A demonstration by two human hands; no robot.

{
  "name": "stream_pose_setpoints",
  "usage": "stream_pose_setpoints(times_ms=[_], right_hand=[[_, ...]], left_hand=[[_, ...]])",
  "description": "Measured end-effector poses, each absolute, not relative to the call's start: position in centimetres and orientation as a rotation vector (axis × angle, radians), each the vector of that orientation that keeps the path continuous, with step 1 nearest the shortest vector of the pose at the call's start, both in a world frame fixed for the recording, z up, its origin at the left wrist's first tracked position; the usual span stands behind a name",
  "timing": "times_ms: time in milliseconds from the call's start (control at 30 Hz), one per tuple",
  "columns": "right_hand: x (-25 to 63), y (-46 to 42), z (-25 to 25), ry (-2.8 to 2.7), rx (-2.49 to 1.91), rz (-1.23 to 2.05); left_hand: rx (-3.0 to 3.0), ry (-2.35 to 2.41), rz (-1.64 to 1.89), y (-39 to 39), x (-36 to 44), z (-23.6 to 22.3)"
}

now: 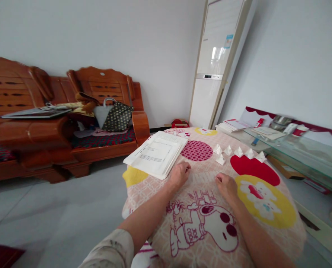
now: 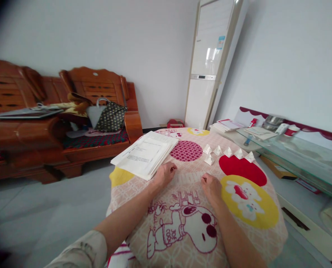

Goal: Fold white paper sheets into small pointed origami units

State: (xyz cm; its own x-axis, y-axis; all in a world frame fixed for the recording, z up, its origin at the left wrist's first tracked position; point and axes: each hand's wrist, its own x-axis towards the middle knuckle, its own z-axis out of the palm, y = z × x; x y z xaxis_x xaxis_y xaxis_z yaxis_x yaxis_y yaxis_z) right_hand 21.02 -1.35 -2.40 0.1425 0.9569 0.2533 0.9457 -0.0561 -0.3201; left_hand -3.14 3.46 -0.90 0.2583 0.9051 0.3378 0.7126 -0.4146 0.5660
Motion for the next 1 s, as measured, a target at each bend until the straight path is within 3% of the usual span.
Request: stream_pose_setpoints(times_ms=[300,600,1000], right_hand=[[21.4,-1.2,-3.1,-1.794,-1.924,0.009],[21.5,-1.4,-3.2,-1.8,-1.885,0.026],[21.7,-1.5,-3.2,-1.797,-1.83,0.069]], left_hand=[[2.009,2.264,0.756,4.9,-9.9,1.2],[2.0,2.308,0.632,5.3,-10.7,0.3],[1.687,2.186,0.825,5.5,-11.8,1.3]])
